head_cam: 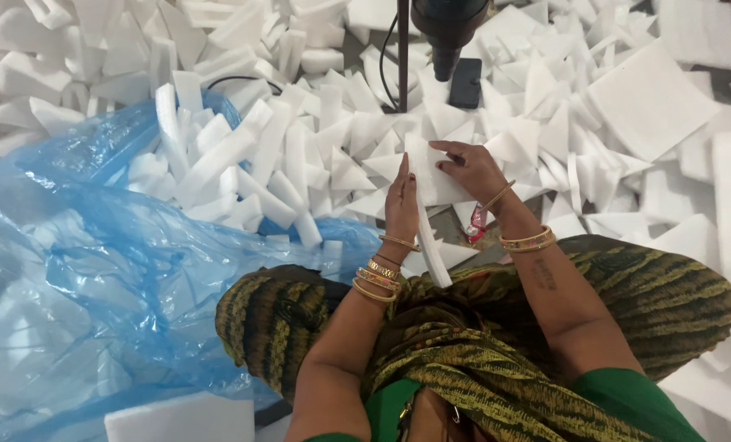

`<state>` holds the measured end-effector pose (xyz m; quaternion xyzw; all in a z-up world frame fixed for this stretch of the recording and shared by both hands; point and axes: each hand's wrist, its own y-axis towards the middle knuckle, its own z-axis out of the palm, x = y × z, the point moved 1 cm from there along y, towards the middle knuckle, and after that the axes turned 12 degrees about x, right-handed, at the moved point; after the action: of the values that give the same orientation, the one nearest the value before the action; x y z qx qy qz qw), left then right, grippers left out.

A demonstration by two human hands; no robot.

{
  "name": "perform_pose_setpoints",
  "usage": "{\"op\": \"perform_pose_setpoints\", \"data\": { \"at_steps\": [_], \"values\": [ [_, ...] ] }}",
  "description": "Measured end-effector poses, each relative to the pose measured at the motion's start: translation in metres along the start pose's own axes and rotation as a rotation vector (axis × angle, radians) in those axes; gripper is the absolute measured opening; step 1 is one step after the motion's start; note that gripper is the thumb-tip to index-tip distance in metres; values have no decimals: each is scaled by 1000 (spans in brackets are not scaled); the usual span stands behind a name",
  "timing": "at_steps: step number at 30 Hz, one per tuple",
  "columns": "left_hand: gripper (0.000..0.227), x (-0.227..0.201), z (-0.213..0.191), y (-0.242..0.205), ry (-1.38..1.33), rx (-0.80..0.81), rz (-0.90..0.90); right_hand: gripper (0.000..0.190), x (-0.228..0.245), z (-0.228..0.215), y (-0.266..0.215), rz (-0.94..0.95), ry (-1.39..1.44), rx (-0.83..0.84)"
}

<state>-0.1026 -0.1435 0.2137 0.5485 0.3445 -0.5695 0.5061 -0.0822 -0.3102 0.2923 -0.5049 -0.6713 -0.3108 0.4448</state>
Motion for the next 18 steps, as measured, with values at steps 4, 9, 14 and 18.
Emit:
{"op": "perform_pose_setpoints", "data": {
  "at_steps": [4, 9, 14, 18],
  "values": [
    [50, 7, -6, 1, 65, 0, 30, 44, -3, 6, 3, 11, 10, -14],
    [63, 6, -8, 5, -71, 64, -68, 43, -7, 5, 5, 71, 98, -6],
    [83, 3, -5, 3, -170, 137, -90, 41, -29, 2, 11, 31, 83, 0],
    [78, 9, -24, 8, 44, 45, 2, 42, -66, -1, 16, 130, 187, 107]
  ]
}}
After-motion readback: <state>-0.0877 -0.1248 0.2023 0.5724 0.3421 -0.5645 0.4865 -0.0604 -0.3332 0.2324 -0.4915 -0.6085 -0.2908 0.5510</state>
